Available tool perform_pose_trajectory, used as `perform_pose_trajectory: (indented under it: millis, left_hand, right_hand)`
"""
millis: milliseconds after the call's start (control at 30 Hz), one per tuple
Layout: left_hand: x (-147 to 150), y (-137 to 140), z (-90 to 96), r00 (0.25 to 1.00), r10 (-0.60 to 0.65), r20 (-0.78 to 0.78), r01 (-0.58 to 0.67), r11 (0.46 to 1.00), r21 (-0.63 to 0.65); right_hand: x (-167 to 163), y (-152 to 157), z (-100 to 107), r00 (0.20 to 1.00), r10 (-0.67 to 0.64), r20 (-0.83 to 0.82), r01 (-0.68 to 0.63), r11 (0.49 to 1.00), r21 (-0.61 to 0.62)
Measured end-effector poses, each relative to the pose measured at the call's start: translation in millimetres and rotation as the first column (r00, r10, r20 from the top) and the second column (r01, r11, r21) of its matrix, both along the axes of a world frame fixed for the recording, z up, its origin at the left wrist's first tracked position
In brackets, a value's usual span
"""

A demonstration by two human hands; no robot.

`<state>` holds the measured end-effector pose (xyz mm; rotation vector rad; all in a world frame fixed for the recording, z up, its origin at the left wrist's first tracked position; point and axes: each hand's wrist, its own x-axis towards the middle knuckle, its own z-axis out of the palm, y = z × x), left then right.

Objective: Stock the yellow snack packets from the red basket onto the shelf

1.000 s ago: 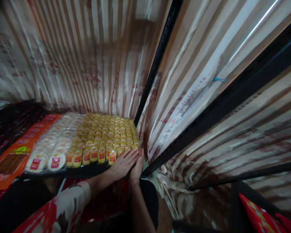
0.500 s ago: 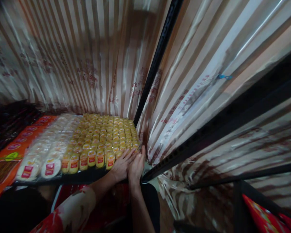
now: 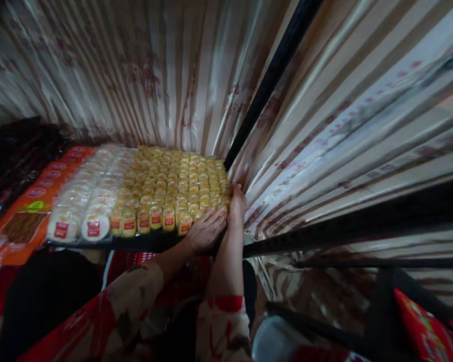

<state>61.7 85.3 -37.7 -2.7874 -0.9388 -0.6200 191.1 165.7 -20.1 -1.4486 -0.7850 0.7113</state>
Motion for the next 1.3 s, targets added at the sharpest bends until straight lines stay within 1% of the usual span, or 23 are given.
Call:
perform_pose_trajectory:
  millis: [67,100,167,267,333,433,467,533,567,600,633,700,733,833,900,967,1033,1133,1233,1300]
  left_hand:
    - [0.2,-0.1,-3.1,1.0,-0.004,-0.01,0.005,1.0,0.017]
    - [0.6,-0.6,-4.3,1.0,-0.001,-0.014,0.002,1.0,0.028]
    - [1.8,-2.6,-4.0,1.0,0.014,-0.024,-0.012,0.999,0.047]
    - [1.9,-8.1,4.7,0.998,0.031,-0.049,-0.028,0.998,0.058]
    - [-4.2,-13.8,15.0,0.999,0.014,-0.048,-0.011,0.999,0.053]
    - [-29.8,-25.8,29.6,1.0,0.003,0.009,-0.004,0.999,0.039]
    - [-42.5,-30.6,32.5,0.998,0.039,0.042,-0.04,0.999,0.035]
    - [-70.8,-41.6,33.8,0.974,0.191,0.125,-0.197,0.98,0.032]
    - [-84.6,-47.8,32.0,0.948,0.279,0.155,-0.286,0.958,0.028]
    - [-97.1,-54.3,28.7,0.924,0.345,0.167,-0.354,0.935,0.028]
    - [-107.3,-60.8,24.3,0.914,0.375,0.155,-0.384,0.923,0.032]
    - [-119.1,-72.2,14.0,0.938,0.312,0.149,-0.326,0.941,0.084]
    - [-120.4,-76.2,9.2,0.948,0.284,0.142,-0.298,0.95,0.093]
    - [-108.5,-77.9,0.1,0.975,0.184,0.127,-0.198,0.973,0.115]
    - [-93.0,-70.7,-1.3,0.988,0.117,0.097,-0.128,0.984,0.122]
    - [-77.1,-59.2,-1.3,0.995,0.084,0.058,-0.09,0.988,0.129]
    - [-64.8,-46.6,-1.2,0.994,0.107,0.032,-0.111,0.983,0.144]
    - [-55.1,-31.3,-0.7,0.987,0.158,0.038,-0.162,0.968,0.193]
    - [-50.1,-23.0,0.3,0.988,0.142,0.054,-0.151,0.957,0.246]
    - [-44.7,-20.4,0.0,0.989,0.127,0.071,-0.143,0.948,0.286]
  right_hand:
    - [-3.2,-1.9,1.3,0.997,-0.001,-0.076,-0.003,0.999,-0.043]
    - [-5.1,-3.0,2.2,0.994,0.001,-0.107,-0.005,0.999,-0.044]
    - [-8.6,-5.3,4.5,0.989,0.01,-0.145,-0.012,1.0,-0.009]
    - [-11.8,-7.1,8.2,0.981,0.011,-0.196,-0.004,0.999,0.039]
    - [-12.5,-6.5,10.3,0.972,-0.004,-0.237,0.009,1.0,0.021]
    - [-12.0,-2.8,11.7,0.963,-0.041,-0.266,0.041,0.999,-0.005]
    - [-11.4,-1.1,11.5,0.965,-0.047,-0.259,0.049,0.999,0.001]
    - [-9.9,2.2,10.9,0.976,-0.041,-0.215,0.045,0.999,0.017]
    - [-9.0,3.6,10.6,0.984,-0.038,-0.176,0.042,0.999,0.018]
    - [-7.8,4.9,10.5,0.991,-0.039,-0.13,0.041,0.999,0.014]
    - [-6.6,6.0,10.7,0.996,-0.041,-0.085,0.042,0.999,0.007]
    - [-3.8,8.4,11.7,0.998,-0.049,-0.034,0.049,0.999,0.001]
    - [-2.4,9.8,12.4,0.998,-0.051,-0.042,0.051,0.999,0.001]
    - [0.8,15.0,13.6,0.992,-0.03,-0.125,0.031,1.0,0.004]
    - [1.7,18.1,12.0,0.984,0.028,-0.178,-0.025,1.0,0.015]
    - [1.4,19.7,8.1,0.975,0.098,-0.202,-0.091,0.995,0.041]
    - [0.1,19.6,3.6,0.969,0.145,-0.201,-0.133,0.989,0.071]
    - [-2.8,18.2,0.4,0.962,0.189,-0.198,-0.174,0.98,0.093]
    - [-5.6,17.4,1.6,0.949,0.242,-0.203,-0.225,0.969,0.103]
    - [-7.6,18.0,1.7,0.949,0.253,-0.189,-0.236,0.966,0.107]
